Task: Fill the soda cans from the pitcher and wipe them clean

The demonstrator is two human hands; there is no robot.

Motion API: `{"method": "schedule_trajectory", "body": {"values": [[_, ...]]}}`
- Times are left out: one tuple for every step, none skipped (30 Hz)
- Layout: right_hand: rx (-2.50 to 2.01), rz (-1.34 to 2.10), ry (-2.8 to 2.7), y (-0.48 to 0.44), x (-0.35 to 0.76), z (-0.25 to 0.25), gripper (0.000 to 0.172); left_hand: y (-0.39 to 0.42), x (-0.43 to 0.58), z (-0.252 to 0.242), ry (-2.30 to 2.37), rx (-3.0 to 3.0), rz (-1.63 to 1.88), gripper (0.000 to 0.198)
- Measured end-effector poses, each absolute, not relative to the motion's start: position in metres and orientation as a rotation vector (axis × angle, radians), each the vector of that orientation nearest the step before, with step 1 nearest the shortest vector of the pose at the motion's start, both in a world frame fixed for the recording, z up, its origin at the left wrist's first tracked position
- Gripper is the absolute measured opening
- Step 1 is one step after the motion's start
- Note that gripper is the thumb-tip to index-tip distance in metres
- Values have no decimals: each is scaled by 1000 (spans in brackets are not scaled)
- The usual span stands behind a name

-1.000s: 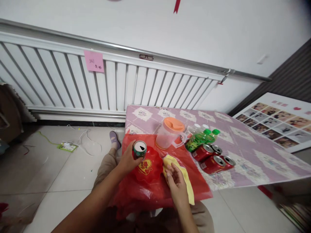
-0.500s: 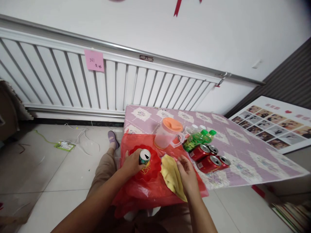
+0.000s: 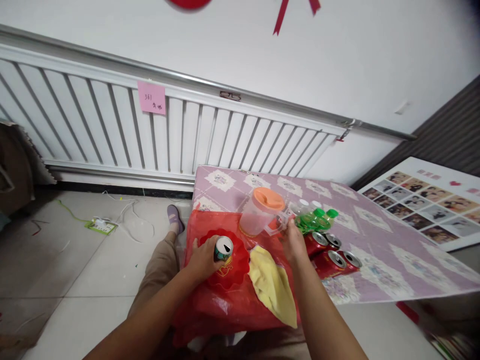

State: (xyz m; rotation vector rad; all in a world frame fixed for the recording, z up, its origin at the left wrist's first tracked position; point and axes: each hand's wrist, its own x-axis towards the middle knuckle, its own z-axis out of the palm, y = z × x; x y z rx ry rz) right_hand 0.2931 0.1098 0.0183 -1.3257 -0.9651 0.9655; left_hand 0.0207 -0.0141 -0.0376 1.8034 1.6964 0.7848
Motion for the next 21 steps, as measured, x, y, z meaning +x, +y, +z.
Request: {"method": "schedule_trajectory", "body": {"values": [[-1321,988,-938,113,290,19,55,-14,21,-38,1696,1800,789,71],[-1313,1005,-919,116,287,20,55,-14,21,-38,1695,1798,793,71],[-1304,1018,-903,119,284,21,53,-14,21,-38,1694,1797,796,71],[-1296,1029,-889,121,281,22,52,-14,21,-39,1693,1796,799,70],[-1289,1038,-877,123,278,24,51,-14,22,-39,1692,1795,801,70],[-1282,1047,-869,125,275,26,49,-14,22,-40,1692,1794,803,70],[-1275,1057,-864,127,272,29,48,-14,21,-40,1692,1793,803,70],[-1266,1065,-861,129,268,31,47,-14,21,-40,1694,1793,803,71],[-1256,1071,-859,132,264,34,46,-14,21,-41,1696,1794,803,72],[-1247,1072,-855,135,260,38,45,-14,21,-41,1697,1795,801,72],[-1239,1069,-848,138,256,41,44,-14,21,-41,1698,1798,799,72],[-1233,1061,-837,142,252,44,43,-14,21,-40,1699,1800,797,72],[-1231,1049,-823,146,248,48,42,-14,21,-40,1700,1803,795,72],[-1231,1037,-811,149,246,51,42,-14,21,-40,1702,1806,793,72],[-1230,1026,-802,151,244,55,41,-14,21,-40,1704,1808,791,72],[-1229,1016,-799,153,244,60,41,-14,21,-39,1707,1810,789,71],[-1225,1008,-801,154,245,64,41,-14,22,-39,1711,1811,788,71],[-1220,1001,-807,153,247,69,42,-14,22,-39,1715,1811,788,71],[-1213,995,-816,152,249,74,43,-14,22,-39,1718,1812,788,71],[-1206,991,-829,150,253,80,44,-14,22,-39,1719,1813,789,71],[-1199,986,-843,147,257,86,45,-14,22,-39,1718,1815,791,71]]}}
